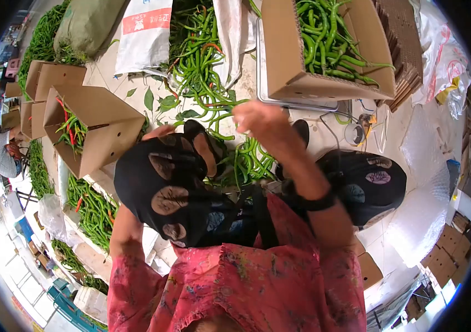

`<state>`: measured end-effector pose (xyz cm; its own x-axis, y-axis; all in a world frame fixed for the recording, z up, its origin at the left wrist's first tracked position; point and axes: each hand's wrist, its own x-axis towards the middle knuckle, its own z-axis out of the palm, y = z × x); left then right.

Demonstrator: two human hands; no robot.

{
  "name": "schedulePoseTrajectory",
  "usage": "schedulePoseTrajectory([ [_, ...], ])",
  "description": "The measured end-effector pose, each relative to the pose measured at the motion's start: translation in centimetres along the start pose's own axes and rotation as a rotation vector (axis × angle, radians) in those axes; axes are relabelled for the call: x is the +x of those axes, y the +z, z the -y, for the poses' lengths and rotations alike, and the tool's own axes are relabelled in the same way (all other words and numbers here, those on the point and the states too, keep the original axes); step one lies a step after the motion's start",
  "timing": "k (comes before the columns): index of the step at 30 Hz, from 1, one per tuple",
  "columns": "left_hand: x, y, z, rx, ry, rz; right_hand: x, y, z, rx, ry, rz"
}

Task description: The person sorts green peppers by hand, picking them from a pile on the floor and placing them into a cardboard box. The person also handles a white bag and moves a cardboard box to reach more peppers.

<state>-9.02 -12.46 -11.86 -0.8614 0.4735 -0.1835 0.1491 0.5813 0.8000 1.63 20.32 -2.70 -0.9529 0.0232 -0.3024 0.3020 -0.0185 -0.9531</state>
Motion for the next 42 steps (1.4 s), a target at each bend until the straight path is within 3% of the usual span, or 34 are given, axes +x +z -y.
schedulePoseTrajectory([
  [2, 4.0, 4.8, 1.3, -0.124, -0.039, -0.034, 1.1, 2.5, -6.6, 0.177, 0.241, -0.086],
  [3, 6.0, 6.5, 2.5, 0.073, 0.161, -0.050, 1.3, 3.3, -9.1, 0.176, 0.257, -0.086],
  [5, 9.1, 9.2, 2.7, 0.192, 0.282, 0.019, 1.5, 4.4, -13.5, 0.310, 0.551, -0.126],
  [6, 10.2, 10.7, 3.1, 0.184, 0.272, 0.027, 1.5, 4.4, -15.7, 0.308, 0.566, -0.127],
  [9, 12.9, 14.9, 5.6, 0.569, 0.321, 0.082, 2.1, 3.9, -19.3, 0.213, 0.588, -0.061],
  [12, 14.1, 15.8, 6.5, 0.590, 0.351, 0.141, 3.9, 3.7, -19.8, 0.083, 0.603, -0.115],
  [13, 14.3, 15.4, 6.6, 0.510, 0.418, 0.101, 4.1, 3.6, -20.0, 0.142, 0.586, -0.110],
  [16, 15.6, 13.4, 4.9, 0.071, 0.331, -0.157, 5.2, 3.8, -18.9, 0.227, 0.560, -0.146],
  [18, 16.5, 10.5, 3.2, -0.090, 0.124, -0.170, 5.9, 4.1, -18.5, 0.256, 0.553, -0.186],
  [19, 17.6, 9.9, 3.3, -0.356, 0.007, -0.188, 6.3, 4.2, -18.5, 0.243, 0.561, -0.198],
  [23, 23.8, 7.0, 0.4, -0.506, -0.115, -0.248, 7.6, 4.8, -18.6, 0.250, 0.582, -0.194],
  [25, 27.8, 7.6, 1.2, -0.061, 0.014, -0.200, 7.9, 5.0, -17.9, 0.259, 0.577, -0.192],
  [26, 29.6, 8.1, 1.4, -0.069, 0.018, -0.204, 7.8, 4.9, -17.6, 0.272, 0.577, -0.189],
  [28, 32.8, 8.9, 1.9, 0.280, 0.208, 0.034, 7.3, 4.8, -19.3, 0.326, 0.572, -0.205],
  [29, 33.9, 8.9, 1.5, 0.516, 0.101, 0.172, 7.1, 4.6, -19.6, 0.316, 0.577, -0.225],
  [32, 35.0, 9.7, 2.5, 0.608, -0.022, 0.132, 6.5, 4.5, -20.1, 0.290, 0.609, -0.210],
  [34, 34.9, 11.1, 5.1, 0.574, 0.091, 0.129, 6.7, 4.2, -19.9, 0.267, 0.629, -0.178],
  [37, 32.4, 11.0, 4.0, 0.280, 0.189, -0.173, 7.0, 4.1, -19.6, 0.233, 0.610, -0.150],
  [38, 32.0, 10.3, 3.3, 0.287, 0.191, -0.170, 7.1, 4.1, -19.6, 0.286, 0.589, -0.174],
  [40, 31.3, 7.7, 1.9, -0.324, 0.354, -0.459, 7.1, 4.3, -19.9, 0.352, 0.566, -0.193],
  [42, 29.4, 3.7, -0.9, -0.829, 0.043, -0.363, 7.6, 4.2, -20.1, 0.389, 0.540, -0.232],
])
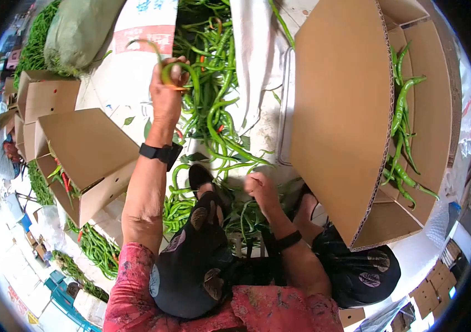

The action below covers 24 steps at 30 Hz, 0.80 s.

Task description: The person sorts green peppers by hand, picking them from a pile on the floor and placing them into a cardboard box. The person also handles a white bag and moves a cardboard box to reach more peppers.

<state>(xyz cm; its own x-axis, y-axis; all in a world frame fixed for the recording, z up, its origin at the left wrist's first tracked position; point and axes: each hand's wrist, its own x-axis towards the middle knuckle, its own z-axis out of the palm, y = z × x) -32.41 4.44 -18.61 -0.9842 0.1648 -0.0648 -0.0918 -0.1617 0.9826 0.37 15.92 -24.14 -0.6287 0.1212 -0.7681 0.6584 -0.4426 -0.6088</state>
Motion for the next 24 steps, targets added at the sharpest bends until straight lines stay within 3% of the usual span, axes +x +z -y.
schedulePoseTrajectory([
  [2, 0.2, -2.2, -2.0, -0.480, -0.161, -0.014, -0.2, 0.4, 0.7, -0.058, -0.010, -0.006],
  [4, -0.6, -3.9, -3.6, -0.618, -0.205, -0.033, -0.4, 0.8, 0.9, -0.088, -0.043, -0.001],
  [6, -2.8, -5.2, -7.2, -0.562, -0.244, -0.014, -0.4, 1.5, 1.4, -0.097, -0.035, 0.010],
  [8, -4.9, -7.0, -11.8, -0.200, -0.135, -0.050, -0.4, 1.6, 1.4, -0.058, -0.027, 0.006],
  [10, -7.3, -9.9, -18.3, 0.263, -0.213, -0.213, -0.5, 1.0, 1.4, -0.036, -0.085, 0.015],
  [11, -8.3, -12.6, -21.1, 0.309, -0.186, -0.198, -0.2, 0.6, 1.2, -0.066, -0.121, -0.023],
  [12, -9.5, -11.7, -24.4, 0.349, -0.118, -0.363, 0.3, 0.4, 0.8, -0.096, -0.159, -0.056],
  [13, -9.7, -15.7, -25.7, 0.286, 0.007, -0.306, 0.8, 0.2, 0.5, -0.091, -0.154, -0.060],
  [15, -10.9, -22.7, -29.4, 0.512, -0.152, -0.396, 1.6, -0.2, 0.1, -0.254, -0.272, -0.138],
  [16, -11.8, -23.7, -29.8, 0.666, -0.112, -0.444, 1.8, -0.2, -0.1, -0.252, -0.267, -0.141],
  [18, -13.0, -37.0, -29.3, 0.983, -0.219, -0.329, 2.7, 0.0, -0.3, -0.360, -0.375, -0.219],
  [20, -14.9, -39.3, -26.9, 1.831, 0.370, -0.329, 3.5, 0.5, 0.1, -0.358, -0.392, -0.231],
  [21, -15.2, -32.2, -26.8, 1.766, 0.431, -0.344, 3.8, 1.0, 0.8, -0.374, -0.385, -0.236],
  [22, -15.0, -27.1, -25.0, 1.317, 0.420, -0.262, 4.1, 1.4, 1.3, -0.395, -0.374, -0.239],
  [23, -14.5, -22.1, -23.2, 1.288, 0.366, -0.154, 4.7, 1.7, 1.3, -0.405, -0.372, -0.234],
  [24, -14.4, -18.2, -20.5, 1.060, 0.193, -0.060, 5.6, 2.0, 1.3, -0.413, -0.412, -0.243],
])
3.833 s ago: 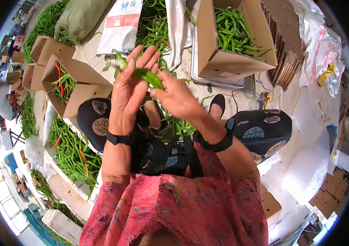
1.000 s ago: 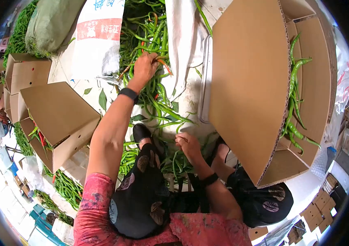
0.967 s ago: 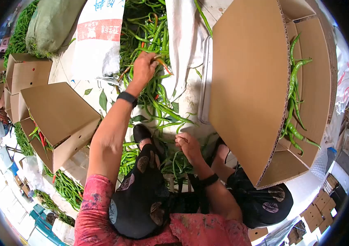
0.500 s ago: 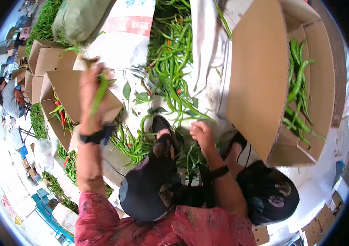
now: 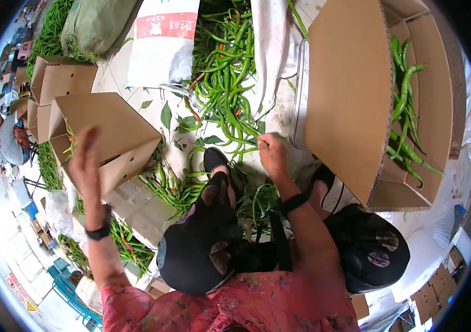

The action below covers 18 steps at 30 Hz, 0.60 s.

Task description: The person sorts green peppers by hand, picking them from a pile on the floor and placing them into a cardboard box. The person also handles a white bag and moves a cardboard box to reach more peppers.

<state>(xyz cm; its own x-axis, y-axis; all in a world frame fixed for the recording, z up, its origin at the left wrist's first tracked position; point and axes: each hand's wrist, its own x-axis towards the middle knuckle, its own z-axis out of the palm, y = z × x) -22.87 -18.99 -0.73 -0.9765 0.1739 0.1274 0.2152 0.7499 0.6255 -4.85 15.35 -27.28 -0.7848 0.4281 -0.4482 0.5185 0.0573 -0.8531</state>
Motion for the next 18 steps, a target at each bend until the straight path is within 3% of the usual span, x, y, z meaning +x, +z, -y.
schedulePoseTrajectory([
  [1, 0.7, 4.8, -1.5, -0.166, 0.048, 0.124, 0.8, 0.5, 0.0, -0.006, -0.037, -0.019],
  [2, 1.4, 9.1, -3.6, -0.256, -0.041, 0.241, 1.5, 0.8, 1.0, -0.013, -0.040, -0.021],
  [3, 2.2, 14.1, -3.7, -0.628, -0.206, 0.344, 2.1, 1.0, 2.5, 0.009, -0.041, -0.015],
  [4, 3.2, 18.9, -1.7, -0.590, -0.127, 0.404, 2.8, 1.4, 3.4, 0.030, -0.042, -0.009],
  [7, 5.6, 29.3, 2.2, -0.342, -0.051, 0.337, 6.6, 2.6, 4.3, 0.065, -0.057, 0.023],
  [9, 7.0, 32.9, 3.4, 0.203, -0.210, 0.406, 9.7, 3.6, 5.0, 0.045, -0.042, 0.063],
  [10, 7.0, 34.3, 3.8, 0.202, -0.214, 0.412, 11.1, 4.3, 5.0, 0.095, -0.060, -0.032],
  [12, 7.2, 36.4, 3.4, 0.254, 0.042, -0.005, 13.7, 5.2, 4.9, 0.139, -0.076, -0.130],
  [13, 7.6, 36.9, 2.9, 0.206, -0.096, 0.081, 14.6, 5.4, 4.8, 0.185, -0.075, -0.118],
  [14, 7.8, 37.2, 3.3, 0.205, -0.103, 0.086, 15.2, 5.7, 4.7, 0.230, -0.074, -0.103],
  [15, 8.2, 37.6, 3.6, 0.172, -0.208, 0.124, 15.4, 5.4, 6.0, 0.364, 0.102, -0.005],
  [16, 8.5, 37.9, 3.8, 0.139, -0.310, 0.162, 15.5, 5.1, 7.1, 0.360, 0.105, -0.008],
  [18, 8.2, 37.7, 3.5, 0.131, -0.231, 0.169, 15.7, 4.7, 8.4, 0.378, 0.192, 0.117],
])
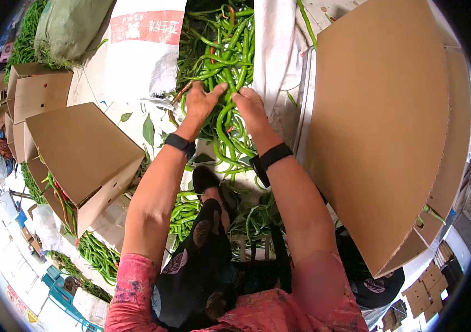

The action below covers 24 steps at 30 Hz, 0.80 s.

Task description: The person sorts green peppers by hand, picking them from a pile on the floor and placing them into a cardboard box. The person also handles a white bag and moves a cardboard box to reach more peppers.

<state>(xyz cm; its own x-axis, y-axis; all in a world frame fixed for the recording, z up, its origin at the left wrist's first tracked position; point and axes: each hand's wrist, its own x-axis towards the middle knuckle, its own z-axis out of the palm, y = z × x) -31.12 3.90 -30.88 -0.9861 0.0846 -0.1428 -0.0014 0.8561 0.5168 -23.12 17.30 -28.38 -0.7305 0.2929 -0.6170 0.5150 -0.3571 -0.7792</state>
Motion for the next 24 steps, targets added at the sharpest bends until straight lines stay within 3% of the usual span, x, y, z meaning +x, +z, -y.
schedulePoseTrajectory([
  [1, -0.3, 0.1, -0.3, -0.143, -0.081, 0.123, 2.8, -0.5, -1.8, -0.263, 0.067, 0.048],
  [3, -0.4, -0.7, -1.8, -0.471, -0.234, 0.312, 4.2, -0.2, -3.4, -0.267, 0.087, 0.010],
  [6, 0.1, -0.8, -3.5, -0.402, -0.326, 0.356, 4.7, -0.2, -4.5, -0.230, 0.109, -0.030],
  [7, 0.1, 0.3, -3.5, -0.161, -0.217, 0.237, 4.9, -0.3, -4.9, -0.331, 0.016, 0.048],
  [9, 0.3, -0.6, -3.7, -0.191, -0.266, 0.297, 3.6, 0.2, -3.3, -0.435, -0.084, 0.121],
  [11, 0.6, -2.4, -4.6, -0.216, -0.301, 0.450, -0.6, 1.6, -0.2, -0.852, -0.188, 0.113],
  [12, 0.6, -2.8, -4.6, -0.216, -0.298, 0.453, -2.1, 1.9, 0.4, -0.851, -0.188, 0.109],
  [14, 0.3, -3.8, -4.3, -0.455, -0.100, 0.490, -4.9, 2.4, 1.2, -0.760, -0.656, -0.016],
  [16, -0.4, -7.2, -5.6, -0.432, -0.086, 0.507, -7.9, 2.5, 4.6, -0.807, -0.604, 0.067],
  [17, -0.1, -8.0, -4.8, -0.551, -0.081, 0.548, -9.2, 2.5, 5.5, -0.855, -0.552, 0.156],
  [20, -2.1, -13.7, -6.2, -1.173, -0.202, 0.623, -13.4, 2.3, 7.1, -0.428, -0.571, 0.294],
  [21, -2.2, -15.0, -5.5, -1.210, -0.217, 0.666, -14.2, 2.0, 7.0, -0.423, -0.578, 0.281],
  [22, -2.3, -14.3, -4.4, -1.201, -0.213, 0.666, -15.0, 1.7, 6.5, -0.341, -0.490, 0.257],
  [24, -2.5, -12.8, -2.7, -0.795, -0.264, 0.671, -16.0, 0.9, 4.7, -0.235, -0.288, 0.230],
])
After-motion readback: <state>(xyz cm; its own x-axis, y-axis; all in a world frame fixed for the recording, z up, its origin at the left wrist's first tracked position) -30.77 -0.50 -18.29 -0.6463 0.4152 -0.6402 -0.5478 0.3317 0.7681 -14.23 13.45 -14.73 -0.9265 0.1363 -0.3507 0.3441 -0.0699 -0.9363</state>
